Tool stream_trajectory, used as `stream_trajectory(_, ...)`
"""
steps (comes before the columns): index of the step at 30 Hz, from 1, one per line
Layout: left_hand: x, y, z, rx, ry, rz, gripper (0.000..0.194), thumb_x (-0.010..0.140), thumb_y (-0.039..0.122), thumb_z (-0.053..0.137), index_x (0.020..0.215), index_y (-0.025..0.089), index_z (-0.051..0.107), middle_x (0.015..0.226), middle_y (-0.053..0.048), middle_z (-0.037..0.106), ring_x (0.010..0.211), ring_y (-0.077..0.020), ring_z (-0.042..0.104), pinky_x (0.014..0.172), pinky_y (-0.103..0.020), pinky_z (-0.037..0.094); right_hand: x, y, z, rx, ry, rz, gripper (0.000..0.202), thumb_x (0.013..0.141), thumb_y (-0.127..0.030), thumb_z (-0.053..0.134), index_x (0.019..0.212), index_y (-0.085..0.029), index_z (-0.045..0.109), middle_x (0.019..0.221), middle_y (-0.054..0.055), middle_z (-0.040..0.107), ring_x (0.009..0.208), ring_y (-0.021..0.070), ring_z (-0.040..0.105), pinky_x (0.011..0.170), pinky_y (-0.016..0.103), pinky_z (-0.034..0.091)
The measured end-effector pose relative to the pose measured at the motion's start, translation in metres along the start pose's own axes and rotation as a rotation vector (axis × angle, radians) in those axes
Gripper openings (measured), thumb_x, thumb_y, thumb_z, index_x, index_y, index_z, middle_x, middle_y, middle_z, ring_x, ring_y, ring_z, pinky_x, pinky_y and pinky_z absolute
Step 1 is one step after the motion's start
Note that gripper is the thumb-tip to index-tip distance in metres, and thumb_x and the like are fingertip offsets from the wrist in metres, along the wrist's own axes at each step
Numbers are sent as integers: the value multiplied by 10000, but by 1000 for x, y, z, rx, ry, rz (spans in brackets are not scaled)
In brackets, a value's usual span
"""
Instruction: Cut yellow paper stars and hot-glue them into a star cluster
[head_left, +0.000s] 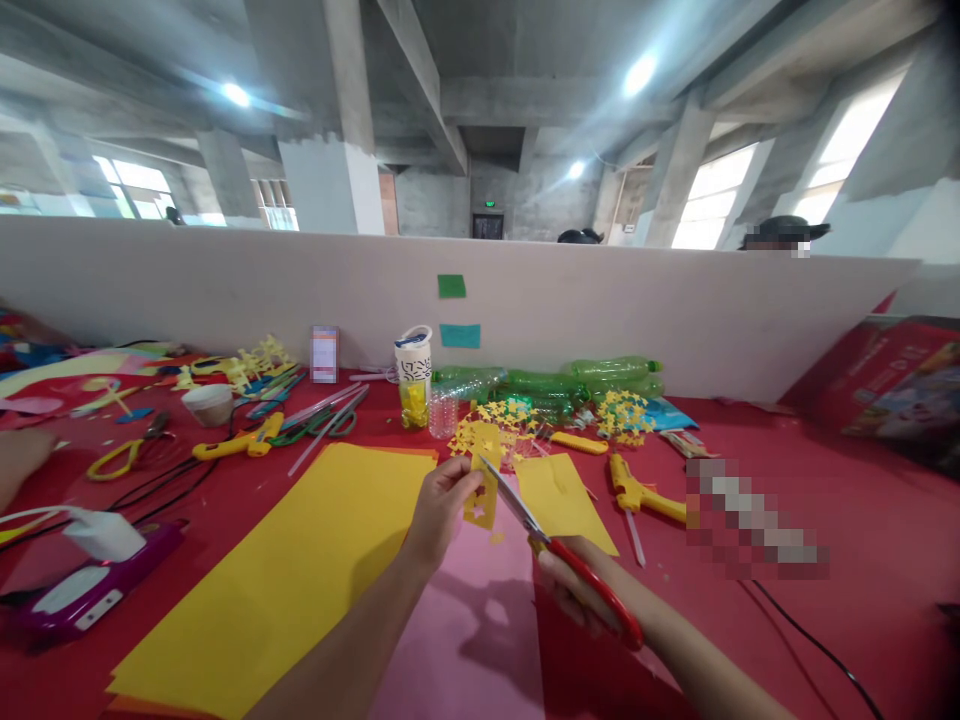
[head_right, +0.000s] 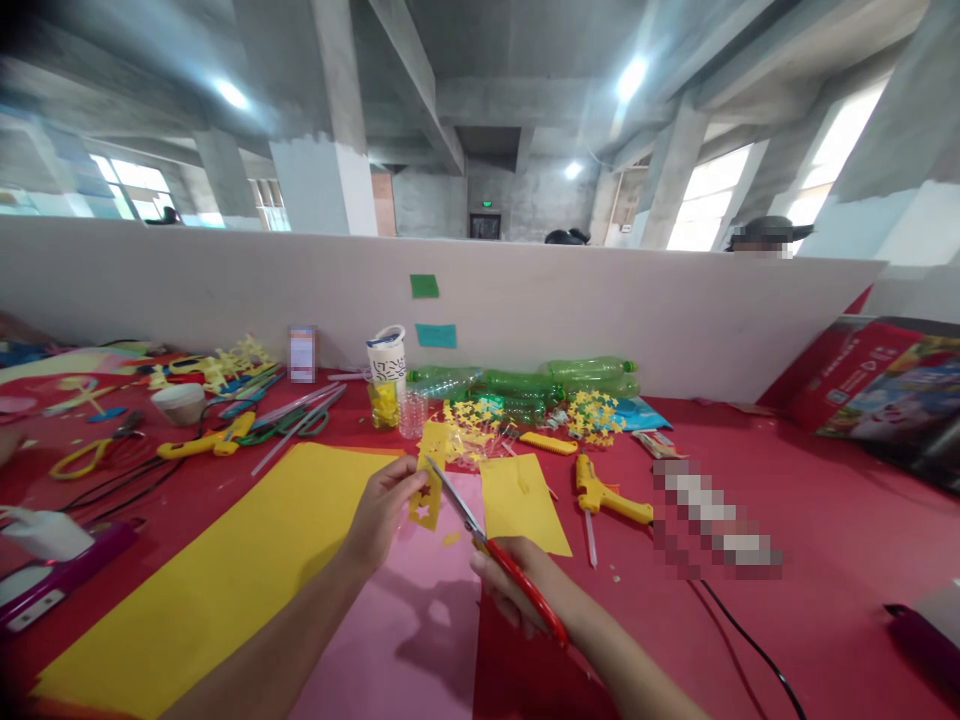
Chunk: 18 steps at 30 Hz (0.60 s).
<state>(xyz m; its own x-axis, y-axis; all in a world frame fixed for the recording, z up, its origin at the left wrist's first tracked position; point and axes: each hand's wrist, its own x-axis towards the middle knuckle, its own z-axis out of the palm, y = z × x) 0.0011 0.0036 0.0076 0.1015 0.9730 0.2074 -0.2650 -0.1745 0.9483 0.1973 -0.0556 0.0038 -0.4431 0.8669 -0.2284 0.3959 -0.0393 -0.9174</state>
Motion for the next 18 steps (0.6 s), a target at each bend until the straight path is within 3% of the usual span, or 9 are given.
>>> stream_trajectory(18, -2, 3, 1, 12, -1, 13, 191, 724, 271, 570, 580, 153, 525, 566, 31, 463, 550, -90, 417, 556, -212, 331, -1, -1, 1, 17, -34, -63, 491, 839, -577, 341, 576, -169, 416, 386, -66, 404, 295, 41, 356, 356, 167, 281)
